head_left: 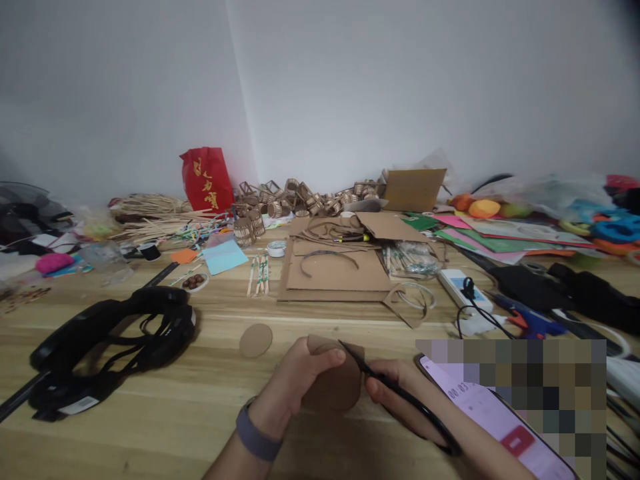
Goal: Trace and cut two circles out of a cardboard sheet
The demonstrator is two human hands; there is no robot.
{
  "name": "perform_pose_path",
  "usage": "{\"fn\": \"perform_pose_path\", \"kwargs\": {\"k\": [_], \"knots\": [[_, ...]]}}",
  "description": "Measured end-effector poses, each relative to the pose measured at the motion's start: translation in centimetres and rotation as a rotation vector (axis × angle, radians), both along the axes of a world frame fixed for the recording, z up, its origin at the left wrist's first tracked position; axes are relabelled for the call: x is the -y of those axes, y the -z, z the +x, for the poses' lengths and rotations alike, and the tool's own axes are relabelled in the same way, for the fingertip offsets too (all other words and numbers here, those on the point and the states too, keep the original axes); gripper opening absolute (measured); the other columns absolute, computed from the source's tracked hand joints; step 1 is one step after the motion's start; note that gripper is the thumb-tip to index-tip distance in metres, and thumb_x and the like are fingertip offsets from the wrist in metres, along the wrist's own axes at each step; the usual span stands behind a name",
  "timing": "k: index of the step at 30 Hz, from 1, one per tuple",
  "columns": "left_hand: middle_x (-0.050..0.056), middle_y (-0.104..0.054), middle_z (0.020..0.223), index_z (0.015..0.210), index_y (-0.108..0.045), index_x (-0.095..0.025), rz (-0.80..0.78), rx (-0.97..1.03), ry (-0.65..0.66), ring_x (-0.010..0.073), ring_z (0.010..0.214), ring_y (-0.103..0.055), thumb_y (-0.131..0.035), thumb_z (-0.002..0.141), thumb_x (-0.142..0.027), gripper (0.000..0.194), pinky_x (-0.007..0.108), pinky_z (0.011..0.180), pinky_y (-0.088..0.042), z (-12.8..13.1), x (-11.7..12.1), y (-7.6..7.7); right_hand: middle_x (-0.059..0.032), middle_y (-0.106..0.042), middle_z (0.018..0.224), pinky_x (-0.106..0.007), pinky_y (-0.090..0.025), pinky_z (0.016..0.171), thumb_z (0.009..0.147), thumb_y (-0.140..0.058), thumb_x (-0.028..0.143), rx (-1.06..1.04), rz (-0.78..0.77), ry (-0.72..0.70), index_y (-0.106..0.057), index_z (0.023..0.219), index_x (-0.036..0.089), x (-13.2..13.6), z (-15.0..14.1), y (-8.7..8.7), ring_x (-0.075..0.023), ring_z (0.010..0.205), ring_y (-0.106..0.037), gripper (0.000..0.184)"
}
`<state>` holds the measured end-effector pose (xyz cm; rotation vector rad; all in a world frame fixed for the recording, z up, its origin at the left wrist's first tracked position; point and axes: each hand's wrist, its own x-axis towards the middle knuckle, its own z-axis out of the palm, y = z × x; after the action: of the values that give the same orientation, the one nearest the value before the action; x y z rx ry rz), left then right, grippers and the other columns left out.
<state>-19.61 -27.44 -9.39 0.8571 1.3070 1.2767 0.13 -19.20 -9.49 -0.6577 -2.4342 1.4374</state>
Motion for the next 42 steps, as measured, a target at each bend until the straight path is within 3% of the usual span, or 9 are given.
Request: {"fn": "perform_pose_path", "kwargs": {"k": [9,15,21,26,31,36,42], "knots": [[0.006,-0.079,0.084,0.092,-0.081,-0.017,-0.018,-0.009,0.002,0.0273,0.087,-0.069,-0.089,0.066,-0.048,0.041,0.034,0.08,-0.048,-0.7,0.0,1.3,0.0052,-0.032,0.065,-0.027,-0.02,0.051,0.086,-0.033,0.095,-0.001,0.023,0.006,-0.042,0.068,0.023,-0.1,0.0,0.2,-0.0121,0.058,-0.027,0.075],[0.006,-0.079,0.081,0.084,-0.081,-0.016,-0.004,0.007,0.029,0.0273,0.085,-0.069,-0.089,0.064,-0.047,0.038,0.035,0.08,-0.049,-0.5,-0.1,0.6,0.0053,-0.031,0.066,-0.028,-0.019,0.051,0.089,-0.034,0.092,-0.012,0.03,0.002,-0.042,0.07,0.023,-0.2,0.2,0.7,-0.0123,0.059,-0.027,0.071],[0.006,-0.079,0.085,0.085,-0.08,-0.017,-0.008,-0.004,-0.02,0.0286,0.09,-0.069,-0.089,0.063,-0.046,0.037,0.036,0.083,-0.049,-0.5,0.0,0.4,0.0061,-0.029,0.06,-0.029,-0.018,0.048,0.078,-0.027,0.102,0.021,0.033,0.06,-0.039,0.066,0.025,0.5,-0.5,-0.4,-0.0116,0.054,-0.025,0.08],[0.006,-0.079,0.084,0.083,-0.08,-0.016,-0.044,-0.034,-0.037,0.0259,0.084,-0.067,-0.09,0.062,-0.048,0.039,0.034,0.077,-0.047,-0.7,-0.1,0.7,0.0087,-0.029,0.05,-0.027,-0.016,0.043,0.076,-0.035,0.103,0.014,-0.095,0.053,-0.038,0.068,0.026,1.0,-0.7,-1.2,-0.0104,0.047,-0.026,0.077],[0.004,-0.076,0.076,0.078,-0.079,-0.015,-0.031,-0.038,-0.004,0.0216,0.073,-0.062,-0.09,0.059,-0.05,0.041,0.031,0.07,-0.043,-0.3,-0.2,0.1,0.0089,-0.031,0.047,-0.027,-0.018,0.041,0.071,-0.035,0.105,0.005,-0.097,0.038,-0.043,0.069,0.026,0.6,-0.7,-0.2,-0.0104,0.043,-0.028,0.08],[0.004,-0.075,0.075,0.076,-0.079,-0.015,-0.022,-0.036,-0.006,0.022,0.074,-0.062,-0.091,0.058,-0.049,0.041,0.032,0.072,-0.043,-0.3,-0.1,0.2,0.0068,-0.033,0.046,-0.03,-0.017,0.041,0.078,-0.037,0.1,-0.031,-0.056,0.061,-0.044,0.069,0.026,0.1,-0.5,1.5,-0.0119,0.042,-0.03,0.075],[0.006,-0.078,0.084,0.085,-0.081,-0.015,-0.02,-0.036,0.031,0.0259,0.084,-0.067,-0.09,0.064,-0.05,0.042,0.033,0.077,-0.047,-0.6,0.0,0.9,0.0061,-0.033,0.055,-0.029,-0.018,0.044,0.08,-0.034,0.1,-0.029,-0.027,0.025,-0.041,0.068,0.026,0.2,-0.7,0.3,-0.0118,0.049,-0.029,0.076]]}}
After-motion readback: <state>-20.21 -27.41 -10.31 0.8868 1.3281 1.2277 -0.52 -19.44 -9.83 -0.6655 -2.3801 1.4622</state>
